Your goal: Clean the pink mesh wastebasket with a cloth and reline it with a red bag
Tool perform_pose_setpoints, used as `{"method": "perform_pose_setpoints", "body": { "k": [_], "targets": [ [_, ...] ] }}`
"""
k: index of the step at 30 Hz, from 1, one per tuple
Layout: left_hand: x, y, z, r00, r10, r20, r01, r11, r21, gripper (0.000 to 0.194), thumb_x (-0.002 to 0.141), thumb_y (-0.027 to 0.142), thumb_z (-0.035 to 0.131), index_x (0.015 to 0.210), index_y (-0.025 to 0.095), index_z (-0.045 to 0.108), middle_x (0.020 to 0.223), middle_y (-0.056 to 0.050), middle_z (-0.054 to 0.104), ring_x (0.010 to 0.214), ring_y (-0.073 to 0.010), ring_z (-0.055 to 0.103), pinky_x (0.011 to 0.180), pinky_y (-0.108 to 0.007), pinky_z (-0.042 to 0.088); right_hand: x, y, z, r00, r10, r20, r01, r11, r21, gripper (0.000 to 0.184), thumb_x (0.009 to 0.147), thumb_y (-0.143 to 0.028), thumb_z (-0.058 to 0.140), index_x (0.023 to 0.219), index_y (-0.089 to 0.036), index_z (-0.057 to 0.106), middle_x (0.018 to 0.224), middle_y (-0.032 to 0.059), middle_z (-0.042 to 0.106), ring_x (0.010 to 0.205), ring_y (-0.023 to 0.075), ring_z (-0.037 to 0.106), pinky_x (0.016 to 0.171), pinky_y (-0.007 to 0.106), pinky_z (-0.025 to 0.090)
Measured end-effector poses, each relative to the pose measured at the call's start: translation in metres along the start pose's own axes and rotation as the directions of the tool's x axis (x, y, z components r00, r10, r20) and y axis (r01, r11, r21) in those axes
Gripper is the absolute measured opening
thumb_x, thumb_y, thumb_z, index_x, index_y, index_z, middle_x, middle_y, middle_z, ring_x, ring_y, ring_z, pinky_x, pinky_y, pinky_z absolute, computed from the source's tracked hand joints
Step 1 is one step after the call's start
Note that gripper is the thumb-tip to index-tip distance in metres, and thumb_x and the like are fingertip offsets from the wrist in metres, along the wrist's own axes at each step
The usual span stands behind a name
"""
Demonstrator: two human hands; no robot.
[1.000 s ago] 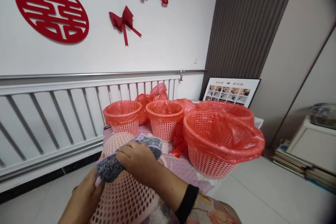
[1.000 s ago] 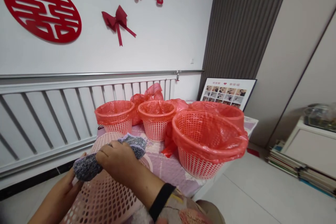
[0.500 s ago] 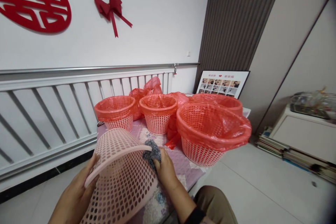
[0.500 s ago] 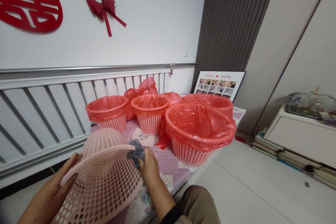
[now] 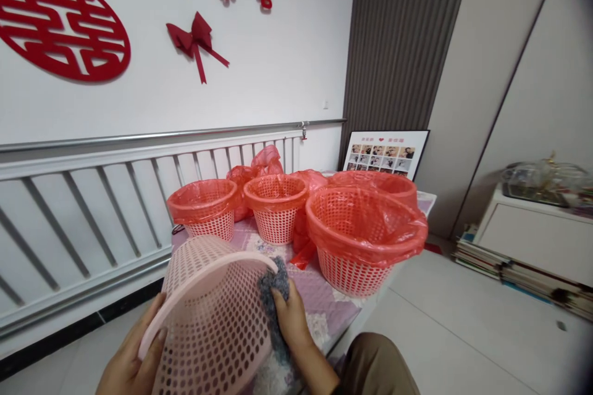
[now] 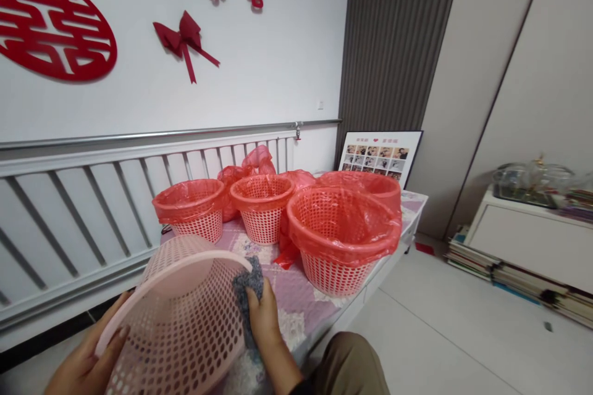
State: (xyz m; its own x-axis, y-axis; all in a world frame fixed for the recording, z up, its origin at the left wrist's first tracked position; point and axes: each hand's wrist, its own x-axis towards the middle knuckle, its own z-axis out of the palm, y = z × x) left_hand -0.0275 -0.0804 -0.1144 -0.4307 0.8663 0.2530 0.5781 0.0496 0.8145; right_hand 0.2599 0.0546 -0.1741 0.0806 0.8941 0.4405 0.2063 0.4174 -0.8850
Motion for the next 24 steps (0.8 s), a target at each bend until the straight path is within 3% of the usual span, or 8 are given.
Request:
{"method": "perform_pose_setpoints", "body": {
  "k": [6, 8, 10, 12, 14, 16, 20, 24],
  "targets": [
    [-0.018, -0.032, 0.015, 0.988, -0.148, 0.032, 0.150, 0.986, -0.069, 0.077, 0.085, 0.070, 0.050, 0.147, 0.025, 0.046, 0.147, -0.007, 0.061, 0.135, -0.0298, 0.058, 0.115, -0.044, 0.046, 0.075, -0.080, -0.030, 0.939, -0.273, 0.212, 0.296, 0.951, -0.089, 0.024, 0.082, -0.019, 0.066, 0.106, -0.023, 0.069, 0.110, 0.0052, 0.073, 0.106, 0.0246, 0.063, 0.097, 0.041, 0.047],
    [-0.015, -0.021, 0.020, 0.991, -0.126, 0.036, 0.127, 0.991, -0.029, 0.075, 0.085, 0.069, 0.052, 0.147, 0.027, 0.047, 0.152, -0.006, 0.057, 0.129, -0.0298, 0.063, 0.111, -0.044, 0.050, 0.089, -0.114, -0.027, 0.816, -0.407, 0.410, 0.517, 0.831, -0.205, 0.020, 0.085, -0.018, 0.069, 0.105, -0.023, 0.070, 0.112, 0.0051, 0.073, 0.107, 0.0240, 0.062, 0.097, 0.040, 0.045],
    [-0.008, -0.001, 0.021, 0.996, -0.086, -0.003, 0.086, 0.995, 0.055, 0.076, 0.084, 0.069, 0.051, 0.146, 0.025, 0.049, 0.154, -0.009, 0.054, 0.121, -0.0315, 0.068, 0.106, -0.049, 0.054, 0.090, -0.145, -0.016, 0.656, -0.456, 0.602, 0.725, 0.601, -0.336, 0.010, 0.092, -0.017, 0.065, 0.100, -0.020, 0.068, 0.106, 0.0056, 0.074, 0.099, 0.0224, 0.062, 0.086, 0.037, 0.047],
    [0.004, 0.021, 0.019, 0.996, 0.071, -0.052, -0.065, 0.992, 0.112, 0.071, 0.085, 0.065, 0.049, 0.141, 0.021, 0.054, 0.151, -0.012, 0.058, 0.129, -0.0323, 0.063, 0.109, -0.050, 0.052, 0.081, -0.166, 0.001, 0.523, -0.456, 0.720, 0.845, 0.391, -0.365, 0.005, 0.096, -0.016, 0.061, 0.096, -0.020, 0.065, 0.099, 0.0037, 0.072, 0.090, 0.0210, 0.061, 0.074, 0.034, 0.046],
    [0.017, 0.038, 0.015, 0.965, 0.260, -0.030, -0.251, 0.951, 0.183, 0.059, 0.088, 0.055, 0.050, 0.137, 0.024, 0.057, 0.145, -0.010, 0.063, 0.134, -0.0297, 0.059, 0.112, -0.049, 0.049, 0.066, -0.176, 0.017, 0.447, -0.485, 0.752, 0.892, 0.302, -0.336, 0.005, 0.098, -0.019, 0.060, 0.094, -0.021, 0.062, 0.097, 0.0015, 0.071, 0.088, 0.0209, 0.060, 0.068, 0.034, 0.043],
    [0.026, 0.046, 0.012, 0.937, 0.348, 0.027, -0.343, 0.905, 0.252, 0.050, 0.089, 0.047, 0.048, 0.132, 0.025, 0.062, 0.132, -0.009, 0.071, 0.125, -0.0283, 0.066, 0.108, -0.046, 0.052, 0.053, -0.179, 0.028, 0.424, -0.528, 0.736, 0.904, 0.295, -0.309, 0.005, 0.100, -0.022, 0.059, 0.095, -0.021, 0.060, 0.100, 0.0003, 0.070, 0.091, 0.0214, 0.058, 0.065, 0.035, 0.042],
    [0.028, 0.038, 0.011, 0.969, 0.233, 0.079, -0.246, 0.893, 0.377, 0.045, 0.092, 0.042, 0.041, 0.124, 0.027, 0.068, 0.112, -0.007, 0.080, 0.106, -0.0291, 0.075, 0.092, -0.043, 0.061, 0.045, -0.171, 0.032, 0.423, -0.570, 0.705, 0.904, 0.317, -0.286, 0.006, 0.103, -0.025, 0.054, 0.101, -0.022, 0.059, 0.107, 0.0001, 0.069, 0.095, 0.0212, 0.058, 0.063, 0.036, 0.040],
    [0.021, 0.026, 0.012, 0.975, 0.192, 0.113, -0.219, 0.918, 0.330, 0.052, 0.095, 0.045, 0.039, 0.141, 0.026, 0.054, 0.135, -0.006, 0.071, 0.124, -0.0260, 0.067, 0.099, -0.039, 0.058, 0.053, -0.149, 0.024, 0.519, -0.574, 0.633, 0.852, 0.403, -0.333, 0.011, 0.103, -0.025, 0.054, 0.110, -0.023, 0.061, 0.114, 0.0016, 0.071, 0.098, 0.0220, 0.059, 0.069, 0.035, 0.044]
  ]
}}
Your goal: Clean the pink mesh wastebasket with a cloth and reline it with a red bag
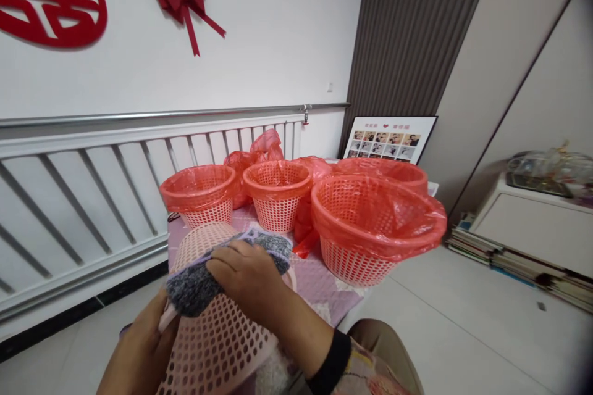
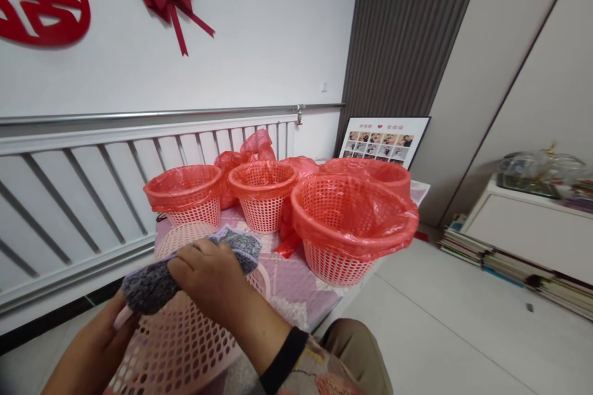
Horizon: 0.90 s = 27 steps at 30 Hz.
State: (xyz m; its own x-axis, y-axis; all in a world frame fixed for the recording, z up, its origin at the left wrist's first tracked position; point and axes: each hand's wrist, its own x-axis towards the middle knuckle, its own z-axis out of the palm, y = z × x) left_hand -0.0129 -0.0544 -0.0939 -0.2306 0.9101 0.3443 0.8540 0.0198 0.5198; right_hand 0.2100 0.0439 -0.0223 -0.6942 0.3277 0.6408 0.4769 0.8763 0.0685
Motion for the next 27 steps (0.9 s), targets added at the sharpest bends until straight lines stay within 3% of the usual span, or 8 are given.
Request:
{"method": "perform_pose_setpoints", "body": {
  "k": [3, 6, 9, 14, 18, 21, 27],
  "targets": [
    [-0.005, -0.006, 0.000, 0.998, -0.060, -0.016, 0.060, 0.998, -0.025, 0.062, 0.095, 0.053, 0.039, 0.152, 0.029, 0.040, 0.150, -0.004, 0.059, 0.134, -0.0258, 0.059, 0.109, -0.043, 0.052, -0.022, 0.018, 0.011, 0.977, 0.211, -0.035, -0.207, 0.973, 0.100, 0.012, 0.098, -0.024, 0.059, 0.109, -0.023, 0.064, 0.113, 0.0037, 0.072, 0.098, 0.0225, 0.062, 0.080, 0.036, 0.049],
    [-0.008, -0.010, -0.002, 0.991, -0.133, -0.005, 0.132, 0.990, -0.046, 0.065, 0.093, 0.060, 0.038, 0.150, 0.030, 0.043, 0.149, -0.003, 0.060, 0.133, -0.0276, 0.060, 0.108, -0.049, 0.052, -0.054, 0.034, 0.026, 0.921, 0.384, -0.067, -0.363, 0.907, 0.213, 0.021, 0.092, -0.019, 0.061, 0.112, -0.023, 0.064, 0.110, 0.0068, 0.072, 0.102, 0.0239, 0.063, 0.088, 0.039, 0.051],
    [-0.010, -0.010, -0.001, 0.990, -0.142, 0.003, 0.142, 0.988, -0.056, 0.068, 0.090, 0.065, 0.036, 0.148, 0.030, 0.046, 0.148, -0.004, 0.060, 0.133, -0.0297, 0.060, 0.107, -0.053, 0.053, -0.084, 0.043, 0.041, 0.867, 0.485, -0.113, -0.424, 0.838, 0.342, 0.030, 0.086, -0.013, 0.060, 0.114, -0.023, 0.062, 0.112, 0.0083, 0.070, 0.106, 0.0248, 0.062, 0.093, 0.042, 0.051],
    [-0.012, -0.013, 0.004, 0.991, -0.133, 0.007, 0.133, 0.990, -0.053, 0.070, 0.092, 0.062, 0.038, 0.155, 0.031, 0.036, 0.153, -0.006, 0.056, 0.135, -0.0322, 0.057, 0.113, -0.058, 0.045, -0.119, 0.043, 0.067, 0.705, 0.693, -0.150, -0.532, 0.658, 0.533, 0.029, 0.082, -0.013, 0.054, 0.109, -0.022, 0.062, 0.108, 0.0084, 0.069, 0.106, 0.0255, 0.064, 0.096, 0.045, 0.052],
    [-0.014, -0.018, 0.003, 0.986, -0.166, -0.019, 0.163, 0.980, -0.113, 0.071, 0.091, 0.064, 0.040, 0.154, 0.032, 0.036, 0.151, -0.005, 0.057, 0.136, -0.0306, 0.057, 0.118, -0.057, 0.039, -0.150, 0.029, 0.089, 0.593, 0.793, -0.136, -0.616, 0.556, 0.558, 0.025, 0.086, -0.018, 0.049, 0.107, -0.022, 0.061, 0.097, 0.0071, 0.072, 0.092, 0.0250, 0.070, 0.082, 0.042, 0.058],
    [-0.016, -0.016, -0.002, 0.976, -0.218, -0.016, 0.213, 0.965, -0.151, 0.075, 0.089, 0.068, 0.040, 0.153, 0.031, 0.037, 0.153, -0.003, 0.056, 0.140, -0.0295, 0.053, 0.121, -0.055, 0.036, -0.171, 0.012, 0.108, 0.526, 0.843, -0.112, -0.651, 0.484, 0.584, 0.025, 0.089, -0.026, 0.051, 0.111, -0.022, 0.062, 0.102, 0.0101, 0.075, 0.095, 0.0266, 0.072, 0.083, 0.044, 0.060],
    [-0.025, -0.011, -0.008, 0.940, -0.339, -0.048, 0.312, 0.906, -0.286, 0.078, 0.084, 0.073, 0.045, 0.147, 0.027, 0.048, 0.153, -0.004, 0.056, 0.143, -0.0316, 0.049, 0.121, -0.054, 0.036, -0.179, -0.005, 0.121, 0.477, 0.878, -0.037, -0.622, 0.367, 0.692, 0.028, 0.089, -0.029, 0.052, 0.113, -0.022, 0.064, 0.106, 0.0114, 0.076, 0.100, 0.0276, 0.073, 0.088, 0.046, 0.059]
  ]
}}
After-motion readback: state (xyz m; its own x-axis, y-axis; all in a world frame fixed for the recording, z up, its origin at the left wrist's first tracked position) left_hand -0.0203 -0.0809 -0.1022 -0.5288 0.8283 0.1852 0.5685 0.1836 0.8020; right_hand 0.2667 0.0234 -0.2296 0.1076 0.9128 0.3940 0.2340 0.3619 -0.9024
